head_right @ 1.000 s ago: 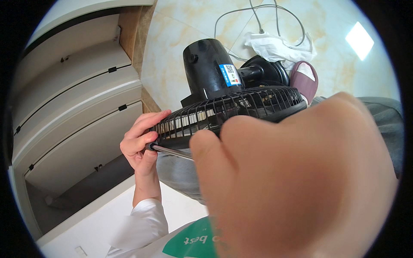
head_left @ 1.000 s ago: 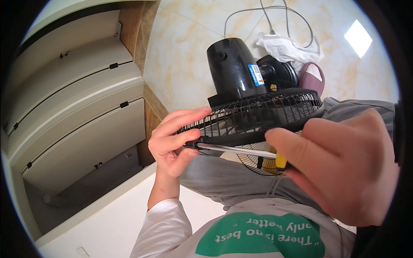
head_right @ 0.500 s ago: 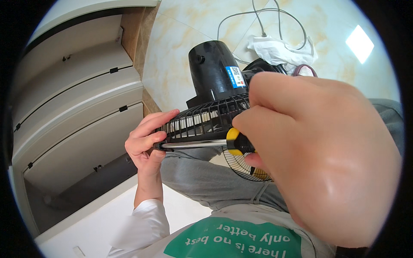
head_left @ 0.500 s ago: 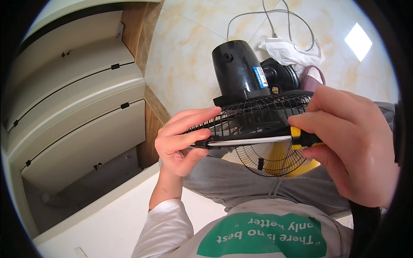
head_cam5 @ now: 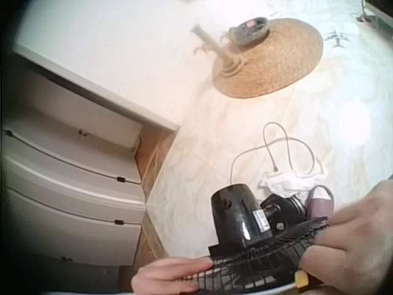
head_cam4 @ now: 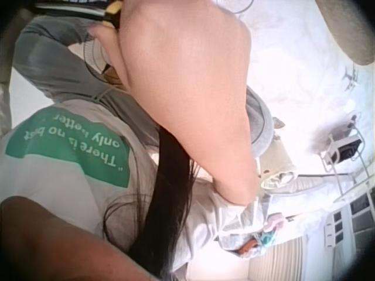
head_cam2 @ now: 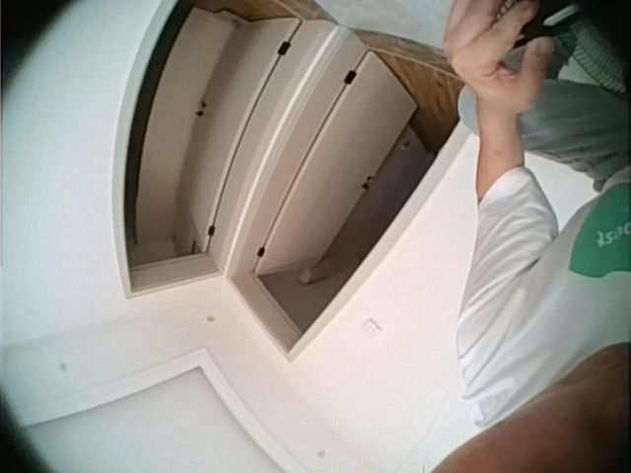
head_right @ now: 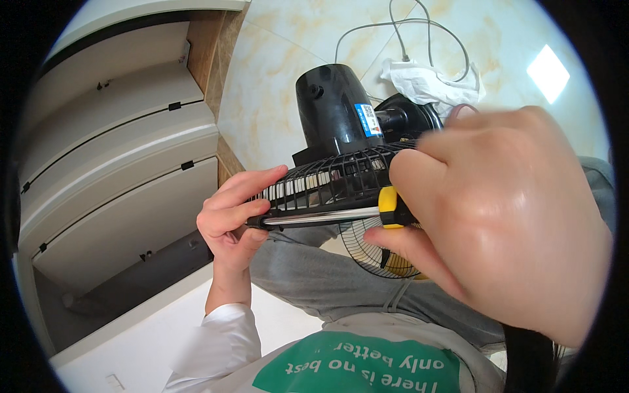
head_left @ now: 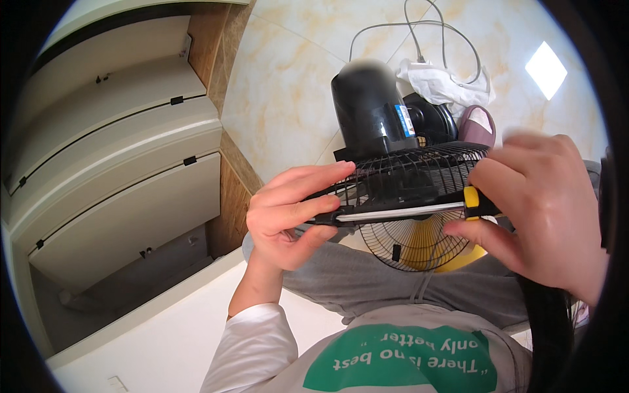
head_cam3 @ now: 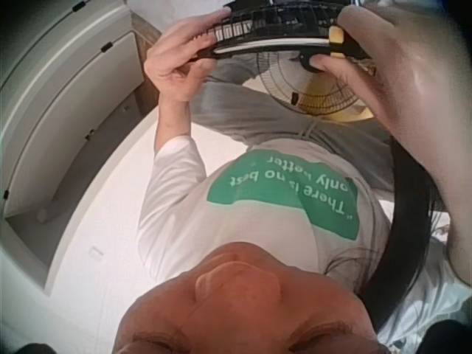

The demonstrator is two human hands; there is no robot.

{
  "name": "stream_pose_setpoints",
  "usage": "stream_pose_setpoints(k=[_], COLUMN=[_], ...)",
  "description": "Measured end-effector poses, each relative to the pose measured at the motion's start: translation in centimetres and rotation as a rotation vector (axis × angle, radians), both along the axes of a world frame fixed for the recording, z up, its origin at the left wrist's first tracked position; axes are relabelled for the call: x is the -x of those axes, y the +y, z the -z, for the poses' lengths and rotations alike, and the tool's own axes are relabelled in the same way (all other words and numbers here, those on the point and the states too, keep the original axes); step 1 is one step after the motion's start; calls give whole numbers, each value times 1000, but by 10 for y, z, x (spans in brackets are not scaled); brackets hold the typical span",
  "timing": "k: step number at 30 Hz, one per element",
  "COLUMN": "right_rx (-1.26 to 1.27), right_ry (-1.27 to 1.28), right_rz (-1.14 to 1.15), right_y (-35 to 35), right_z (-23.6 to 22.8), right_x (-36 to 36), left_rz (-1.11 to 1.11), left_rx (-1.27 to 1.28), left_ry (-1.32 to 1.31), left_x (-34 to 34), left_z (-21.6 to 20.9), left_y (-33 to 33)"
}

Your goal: The person assembles a small black desk fan by attaching the front and rear wire cages to the motor housing. They use a screwdriver to tighten screws on the cages, then align and secure the cages around the fan blades.

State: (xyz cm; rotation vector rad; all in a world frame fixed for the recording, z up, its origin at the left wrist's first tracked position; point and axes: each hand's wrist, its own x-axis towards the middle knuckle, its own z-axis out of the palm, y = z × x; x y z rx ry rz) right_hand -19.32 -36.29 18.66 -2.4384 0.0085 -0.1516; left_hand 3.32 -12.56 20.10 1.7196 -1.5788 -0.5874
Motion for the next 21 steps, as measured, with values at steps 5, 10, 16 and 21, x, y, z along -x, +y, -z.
stream_pose_setpoints(k=[5,10,16,21], right_rx=[-127,-267,-313,-93], right_ry=[180,221,168,-117], right_rz=[-5,-34,31,82], right_y=[1,-6,-2,5], right_z=[-10,-12,-14,-14], right_x=[-3,-5,-4,-12], left_rz=[13,11,23,-20], left_rx=[8,-6,11,-2], left_ry=[-15,-5,-5,-12], left_x=[0,0,0,1], left_z=[-1,-2,-1,-2], left_y=[-1,-2,-4,-4])
